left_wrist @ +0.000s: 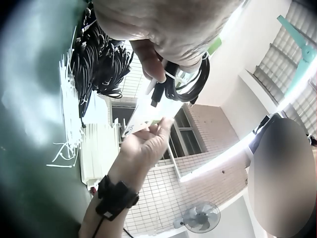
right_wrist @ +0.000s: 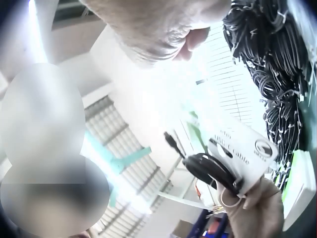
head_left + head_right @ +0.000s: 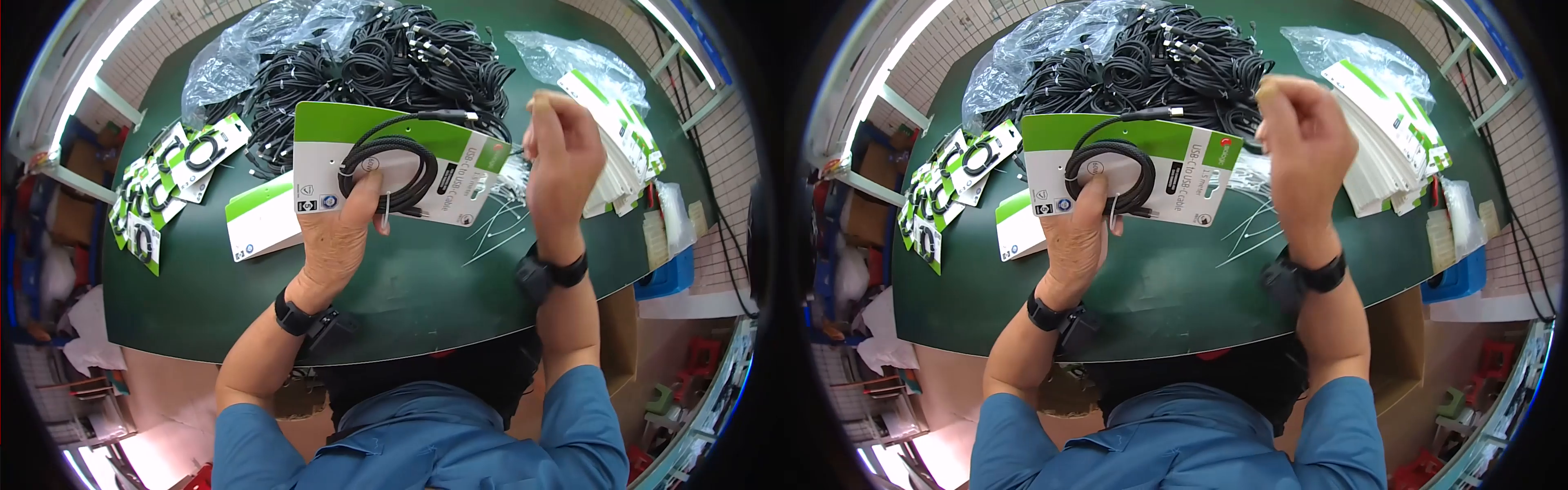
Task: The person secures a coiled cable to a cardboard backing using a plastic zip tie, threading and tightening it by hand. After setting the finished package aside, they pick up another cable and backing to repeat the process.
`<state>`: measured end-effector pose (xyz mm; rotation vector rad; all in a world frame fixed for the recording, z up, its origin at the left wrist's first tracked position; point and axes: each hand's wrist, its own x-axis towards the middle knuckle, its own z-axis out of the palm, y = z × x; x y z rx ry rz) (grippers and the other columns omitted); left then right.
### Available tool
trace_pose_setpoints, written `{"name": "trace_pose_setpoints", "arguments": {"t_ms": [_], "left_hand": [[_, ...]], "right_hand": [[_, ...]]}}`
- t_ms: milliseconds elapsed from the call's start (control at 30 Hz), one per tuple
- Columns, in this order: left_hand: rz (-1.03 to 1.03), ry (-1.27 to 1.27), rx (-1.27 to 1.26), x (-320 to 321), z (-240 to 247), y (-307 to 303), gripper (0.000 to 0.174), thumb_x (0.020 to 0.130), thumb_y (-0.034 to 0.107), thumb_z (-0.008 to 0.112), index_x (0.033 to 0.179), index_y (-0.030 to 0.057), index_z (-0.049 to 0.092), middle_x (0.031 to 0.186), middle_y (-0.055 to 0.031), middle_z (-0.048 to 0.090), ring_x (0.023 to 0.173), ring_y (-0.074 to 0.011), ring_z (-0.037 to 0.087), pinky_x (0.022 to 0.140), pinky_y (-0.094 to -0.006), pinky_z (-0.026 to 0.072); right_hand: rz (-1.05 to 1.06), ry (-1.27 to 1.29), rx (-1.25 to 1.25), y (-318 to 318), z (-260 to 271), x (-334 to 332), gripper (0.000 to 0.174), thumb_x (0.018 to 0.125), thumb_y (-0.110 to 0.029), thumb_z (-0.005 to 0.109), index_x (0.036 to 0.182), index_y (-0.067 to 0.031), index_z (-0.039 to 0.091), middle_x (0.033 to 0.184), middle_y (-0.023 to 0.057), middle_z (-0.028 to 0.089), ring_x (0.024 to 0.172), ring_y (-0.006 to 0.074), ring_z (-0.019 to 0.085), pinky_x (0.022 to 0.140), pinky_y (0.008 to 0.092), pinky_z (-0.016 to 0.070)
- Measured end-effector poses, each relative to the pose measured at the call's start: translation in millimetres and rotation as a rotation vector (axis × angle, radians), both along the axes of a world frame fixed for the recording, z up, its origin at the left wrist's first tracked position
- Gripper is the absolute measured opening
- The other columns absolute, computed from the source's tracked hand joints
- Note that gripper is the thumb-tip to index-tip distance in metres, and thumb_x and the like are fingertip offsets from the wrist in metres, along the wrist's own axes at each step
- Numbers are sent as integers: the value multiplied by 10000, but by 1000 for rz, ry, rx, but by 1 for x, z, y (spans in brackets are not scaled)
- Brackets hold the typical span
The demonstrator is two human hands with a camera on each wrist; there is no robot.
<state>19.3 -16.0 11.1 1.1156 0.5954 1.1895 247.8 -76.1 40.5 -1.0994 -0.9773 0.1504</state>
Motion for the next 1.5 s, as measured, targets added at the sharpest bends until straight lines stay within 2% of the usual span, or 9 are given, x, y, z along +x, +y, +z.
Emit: {"name": "trace_pose_setpoints", "arguments": {"t_ms": [33, 133, 167, 267, 400, 567, 933, 1133, 1500], "left_hand": [[-13, -22, 0, -1, 1, -1, 233, 929, 25, 686, 1142, -10, 599, 906, -73, 661, 609, -119, 607, 474, -254, 493], [-20, 36, 18, -2, 1, -7, 262, 925, 28, 688, 1163, -9, 585, 932, -80, 658, 631, -126, 612, 481, -260, 502], [-20, 56, 24, -3, 0, -9, 276, 923, 29, 689, 1173, -9, 578, 944, -83, 657, 642, -130, 615, 484, -263, 506], [-53, 62, 61, -5, -6, -11, 302, 913, 35, 711, 1179, -10, 575, 965, -80, 658, 683, -136, 625, 492, -274, 519], [-70, 84, 97, -6, -12, -14, 335, 903, 32, 734, 1196, -9, 576, 999, -73, 662, 748, -136, 636, 536, -279, 540], [-110, 178, 187, -12, -27, -6, 385, 900, 30, 754, 1239, -2, 575, 1028, -63, 669, 821, -129, 647, 632, -275, 566], [-142, 176, 171, -6, -16, -14, 439, 891, 30, 759, 1281, -5, 562, 1029, -70, 676, 792, -116, 659, 594, -257, 570], [-167, 157, 79, -2, -8, -9, 426, 873, 18, 763, 1254, -8, 572, 1002, -84, 675, 742, -106, 657, 518, -238, 557], [-503, 130, 82, -9, -18, 13, 255, 820, -44, 806, 1039, 21, 691, 994, -45, 691, 861, -124, 659, 767, -281, 582]], "right_hand": [[-9, 22, 3, 6, -3, 4, 99, 978, -38, 685, 1059, 18, 697, 958, 78, 694, 810, 119, 645, 651, 265, 524], [529, 341, -419, 18, -21, 14, 156, 1015, -115, 678, 1117, -2, 707, 1004, 80, 714, 906, 122, 683, 725, 275, 560], [514, 375, -407, 13, -35, 11, 156, 1015, -115, 678, 1117, -2, 707, 1004, 80, 714, 906, 122, 683, 725, 275, 560], [1252, 735, -191, 2, -78, -1, 308, 977, -192, 759, 1205, 1, 684, 1136, 67, 712, 1063, 139, 684, 865, 286, 592], [906, 171, -562, -47, -82, 8, 462, 1001, -178, 695, 1435, -59, 591, 1333, 84, 680, 1208, 186, 665, 1018, 313, 545], [826, 18, -610, -39, -108, 11, 610, 985, -187, 709, 1540, -56, 490, 1399, 83, 643, 1242, 176, 631, 1052, 328, 529], [1146, 144, -472, 21, -51, -12, 432, 975, -289, 752, 1254, 16, 626, 1101, 43, 706, 980, 83, 661, 839, 239, 566], [953, 161, -319, 21, -55, -20, 306, 958, -326, 751, 985, -28, 688, 893, -14, 661, 778, 52, 610, 710, 237, 526], [923, 379, -492, 14, -30, -20, 130, 1004, -142, 681, 975, -31, 621, 890, 9, 615, 657, 22, 541, 601, 179, 447]]}}
